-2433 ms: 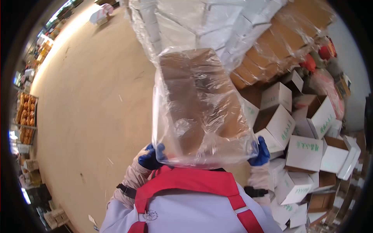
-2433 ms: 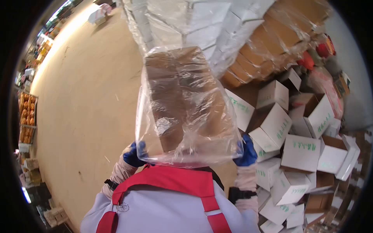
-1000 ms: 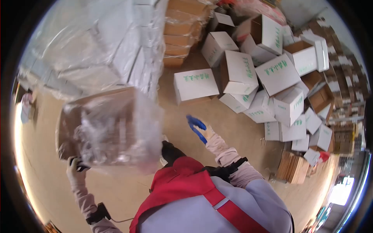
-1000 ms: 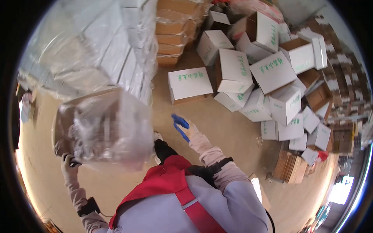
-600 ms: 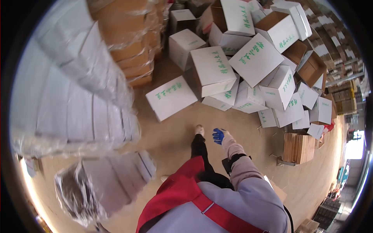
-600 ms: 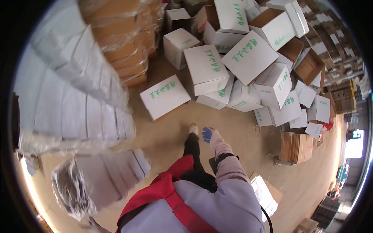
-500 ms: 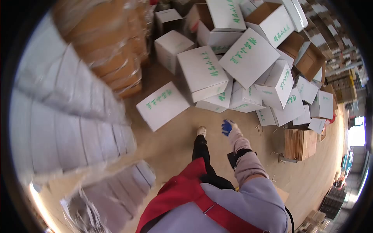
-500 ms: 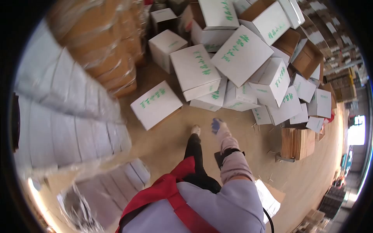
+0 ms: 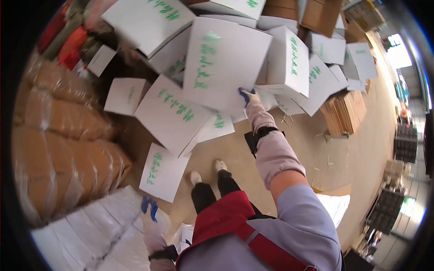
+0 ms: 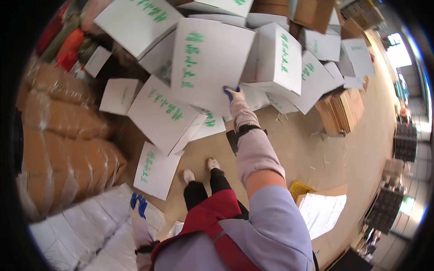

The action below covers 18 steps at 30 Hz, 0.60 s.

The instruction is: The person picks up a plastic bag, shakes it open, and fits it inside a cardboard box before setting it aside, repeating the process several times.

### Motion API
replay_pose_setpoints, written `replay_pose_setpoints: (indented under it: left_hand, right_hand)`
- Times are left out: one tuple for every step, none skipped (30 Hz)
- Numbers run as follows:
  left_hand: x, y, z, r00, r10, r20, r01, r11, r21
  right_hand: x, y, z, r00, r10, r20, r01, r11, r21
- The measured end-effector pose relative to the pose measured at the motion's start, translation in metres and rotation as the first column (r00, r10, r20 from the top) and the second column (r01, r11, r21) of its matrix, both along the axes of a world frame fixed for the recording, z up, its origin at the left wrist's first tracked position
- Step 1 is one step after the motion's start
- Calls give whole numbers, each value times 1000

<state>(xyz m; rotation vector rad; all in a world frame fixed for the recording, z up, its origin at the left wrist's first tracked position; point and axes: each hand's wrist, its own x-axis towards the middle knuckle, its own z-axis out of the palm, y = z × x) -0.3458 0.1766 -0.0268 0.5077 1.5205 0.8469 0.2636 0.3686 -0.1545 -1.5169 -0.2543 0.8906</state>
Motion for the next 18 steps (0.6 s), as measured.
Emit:
replay_pose_setpoints:
  left_hand:
    - [15, 34, -17, 998, -28, 61, 34, 994, -107]
    - [35, 61, -27, 989, -101, 109, 117, 982, -148]
    - [55, 84, -39, 989, -118, 85, 133, 973, -189]
    - [54, 106, -82, 987, -150, 51, 158, 956, -248]
    - [70, 130, -110, 995, -95, 14, 96, 956, -276]
    - [82, 149, -139, 996, -83, 24, 87, 952, -293]
    - [89, 164, -170, 996, -77, 43, 86, 950, -300]
    - [99, 176, -198, 996, -66, 63, 83, 947, -311]
    - [106, 184, -223, 994, -59, 92, 86, 942, -323]
    - [114, 186, -243, 991, -52, 123, 91, 937, -338]
    - [116, 185, -260, 987, -47, 154, 98, 933, -346]
    - [114, 182, -269, 982, -51, 181, 112, 932, -344]
    - [113, 182, -270, 983, -69, 173, 122, 940, -318]
    - [113, 185, -260, 985, -94, 144, 132, 951, -279]
    - [122, 191, -209, 993, -118, -20, 113, 979, -172]
    - [117, 199, -168, 992, -123, -31, 116, 979, -168]
    - [110, 204, -131, 993, -115, 32, 119, 979, -166]
    - [100, 207, -98, 989, -110, 95, 125, 978, -168]
  right_hand:
    - [-18, -15, 60, 977, 134, -165, -143, 989, -42]
    - [-42, -30, 133, 912, 261, -317, -298, 952, -74]
    - [-57, -51, 178, 884, 467, -30, -465, 870, -164]
    - [-65, -73, 211, 726, 643, 244, -575, 762, -297]
    - [-74, -88, 228, 947, 309, -91, -322, 913, -251]
    - [-46, -130, 193, 883, 455, 120, -447, 890, -84]
    - [-75, -142, 256, 976, 108, -190, -127, 988, -88]
    - [-72, -170, 263, 978, 157, -135, -162, 986, -26]
    - [-81, -195, 270, 1000, 0, -26, -3, 995, -99]
    - [-80, -220, 272, 993, 107, 56, -95, 978, -185]
    - [-81, -245, 274, 969, 215, 123, -174, 944, -279]
    - [-83, -276, 257, 614, 442, 655, -336, 896, -290]
    - [-90, -291, 247, 871, 308, 382, -184, 927, -326]
    - [-95, -299, 243, 994, 79, 75, -43, 915, -400]
    - [-105, -293, 242, 993, 94, 75, -50, 890, -453]
    - [-116, -281, 240, 991, 113, 74, -62, 865, -498]
    - [-123, -277, 231, 997, 74, 9, -61, 877, -477]
    - [-131, -271, 224, 995, 93, 22, -71, 875, -479]
